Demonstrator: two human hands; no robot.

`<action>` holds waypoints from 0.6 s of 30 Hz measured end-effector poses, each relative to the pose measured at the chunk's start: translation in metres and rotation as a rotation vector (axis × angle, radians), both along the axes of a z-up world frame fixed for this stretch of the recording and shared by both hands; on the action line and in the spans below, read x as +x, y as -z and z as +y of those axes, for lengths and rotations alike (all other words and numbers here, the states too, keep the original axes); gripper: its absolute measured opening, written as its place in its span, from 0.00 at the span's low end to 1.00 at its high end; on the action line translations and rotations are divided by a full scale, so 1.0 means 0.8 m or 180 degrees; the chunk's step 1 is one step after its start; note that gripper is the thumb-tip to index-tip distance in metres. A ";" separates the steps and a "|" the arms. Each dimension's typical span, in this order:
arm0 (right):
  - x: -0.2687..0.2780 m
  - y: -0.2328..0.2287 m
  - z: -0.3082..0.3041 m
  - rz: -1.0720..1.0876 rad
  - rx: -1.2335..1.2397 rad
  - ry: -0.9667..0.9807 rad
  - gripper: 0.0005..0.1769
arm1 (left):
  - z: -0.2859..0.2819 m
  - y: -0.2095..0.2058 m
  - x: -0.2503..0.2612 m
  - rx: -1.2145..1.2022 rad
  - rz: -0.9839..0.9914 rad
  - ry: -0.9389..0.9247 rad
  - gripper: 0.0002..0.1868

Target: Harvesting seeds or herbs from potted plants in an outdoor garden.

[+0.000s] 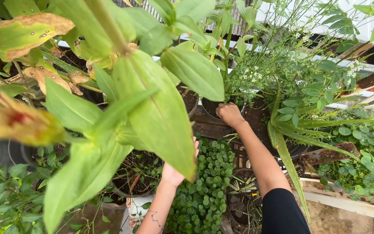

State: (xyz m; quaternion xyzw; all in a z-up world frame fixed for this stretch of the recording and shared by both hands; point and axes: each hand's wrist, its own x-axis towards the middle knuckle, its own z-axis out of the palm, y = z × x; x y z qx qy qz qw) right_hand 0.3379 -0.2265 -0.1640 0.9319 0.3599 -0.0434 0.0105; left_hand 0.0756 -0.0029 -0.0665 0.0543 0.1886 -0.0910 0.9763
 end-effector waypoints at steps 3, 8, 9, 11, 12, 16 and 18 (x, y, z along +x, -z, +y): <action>-0.002 -0.001 -0.001 -0.0013 0.0240 0.0035 0.06 | -0.001 0.006 0.002 -0.0115 0.0105 0.0002 0.35; -0.006 -0.021 -0.001 0.0012 0.0442 0.0142 0.06 | 0.002 0.013 -0.001 -0.0862 0.0018 -0.0128 0.31; -0.007 -0.023 -0.001 -0.0005 0.0476 0.0155 0.06 | 0.002 0.012 -0.002 -0.0831 -0.0026 -0.0140 0.29; -0.009 -0.030 -0.002 -0.0061 0.0493 0.0152 0.04 | 0.002 0.004 0.001 -0.0495 0.0084 -0.0097 0.30; -0.010 -0.034 -0.003 -0.0112 0.0513 0.0151 0.03 | 0.002 0.000 0.003 -0.0156 0.0197 -0.0054 0.31; -0.018 -0.046 -0.010 -0.0217 0.0641 0.0109 0.01 | 0.004 0.049 -0.002 -0.0335 0.0617 -0.0048 0.26; -0.024 -0.056 -0.011 -0.0362 0.0757 0.0106 0.01 | 0.003 0.033 -0.002 -0.0761 0.0106 -0.0086 0.30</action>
